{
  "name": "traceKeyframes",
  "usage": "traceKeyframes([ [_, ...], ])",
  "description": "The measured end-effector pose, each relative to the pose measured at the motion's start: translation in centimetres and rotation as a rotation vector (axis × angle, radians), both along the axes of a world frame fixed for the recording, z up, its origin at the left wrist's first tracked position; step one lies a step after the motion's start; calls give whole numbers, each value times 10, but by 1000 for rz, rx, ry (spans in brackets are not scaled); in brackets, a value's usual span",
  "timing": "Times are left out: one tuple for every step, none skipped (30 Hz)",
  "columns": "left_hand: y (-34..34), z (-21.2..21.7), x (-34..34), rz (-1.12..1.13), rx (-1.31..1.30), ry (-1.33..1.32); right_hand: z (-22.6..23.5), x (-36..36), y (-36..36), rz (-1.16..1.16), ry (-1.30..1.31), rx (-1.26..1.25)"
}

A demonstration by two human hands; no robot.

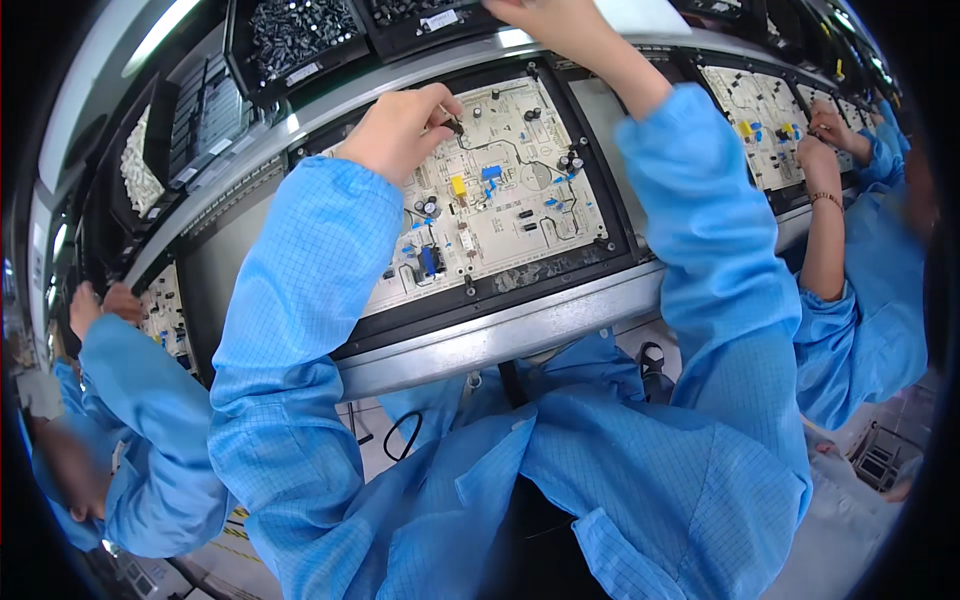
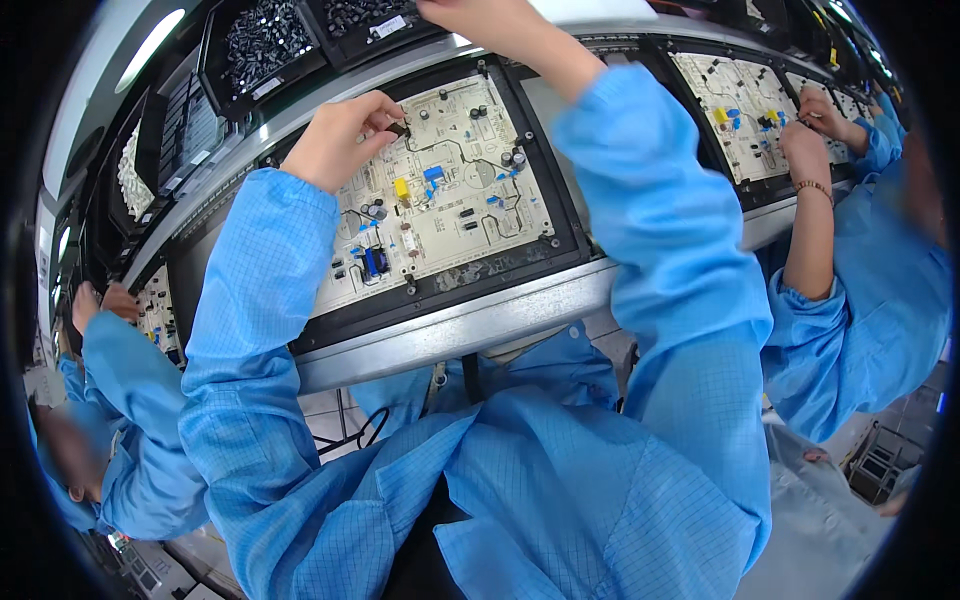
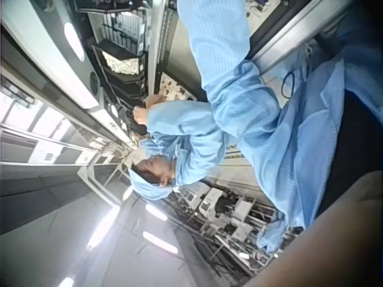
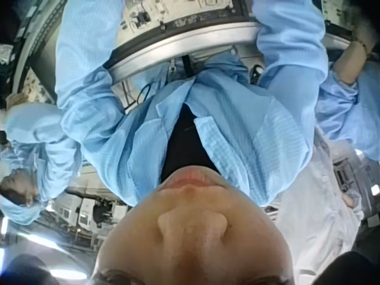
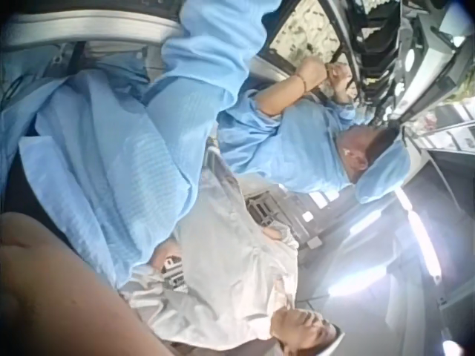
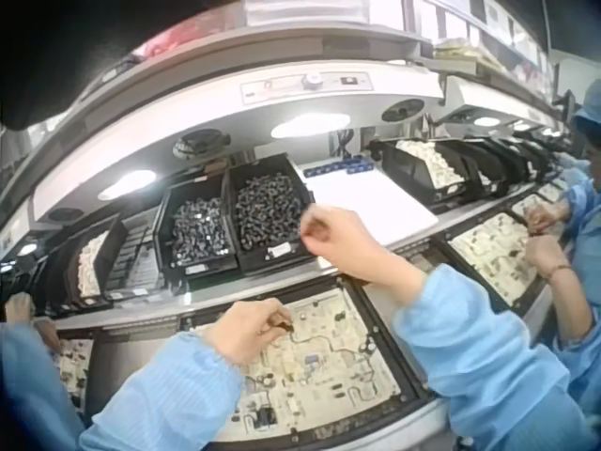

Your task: Manual assembly of electronic components onto printed circuit boards on a factory production line.

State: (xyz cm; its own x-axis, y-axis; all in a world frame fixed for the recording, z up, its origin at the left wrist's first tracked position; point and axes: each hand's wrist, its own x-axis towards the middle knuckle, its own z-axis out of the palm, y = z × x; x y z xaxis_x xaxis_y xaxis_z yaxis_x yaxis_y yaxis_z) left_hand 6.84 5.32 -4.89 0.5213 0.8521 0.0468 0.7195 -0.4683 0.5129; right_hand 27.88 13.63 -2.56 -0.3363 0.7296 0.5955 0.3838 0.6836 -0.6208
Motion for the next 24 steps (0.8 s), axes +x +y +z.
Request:
traceKeyframes([
  [2,0,2,-8,-2,1,12,-11,8,10,-50,212],
  [5,4,8,-54,17,26,23,-16,20,-27,-121,314],
  [8,8,14,-101,37,50,28,-18,36,-48,-127,319],
  [11,9,20,-120,40,49,25,-18,57,-131,-246,373],
  [7,5,10,-75,36,70,19,-39,69,-161,-333,423],
  [2,1,-1,-29,32,91,14,-56,76,-127,-303,419],
  [-2,0,-7,-12,35,92,18,-65,81,-159,-281,527],
  [-5,-2,-8,4,48,79,21,-67,84,-201,-256,630],
  [-8,-3,-11,26,59,68,26,-66,88,-269,-154,567],
  [-12,-3,-15,52,44,62,27,-67,92,-362,-103,549],
  [-6,3,3,2,68,31,36,-26,110,-517,-99,560],
  [-2,4,15,-51,94,25,30,12,135,-650,-143,625],
  [-6,1,4,-27,92,66,7,8,161,-717,-129,652],
  [-5,1,5,-17,105,67,0,26,180,-798,-205,541],
  [-4,0,3,-7,106,70,-8,40,193,-873,-278,423],
  [1,-2,8,-55,138,55,-13,72,203,-881,-354,386],
  [2,-5,6,-71,156,68,-19,83,208,-859,-404,329],
  [-2,-5,3,-73,186,90,-22,88,204,-836,-394,327],
  [-8,-6,-4,-42,182,104,-19,90,192,-427,-382,186],
  [-10,-7,-4,-42,191,115,-11,102,181,-44,-375,50],
  [-12,-7,-2,-42,200,127,-5,107,179,-42,-375,55],
  [-13,-6,0,-39,205,127,1,110,178,-33,-213,-48],
  [-15,-4,-3,-27,176,146,-1,106,185,-4,-38,-157],
  [-17,-2,-6,-13,145,165,0,99,194,12,-116,-72],
])
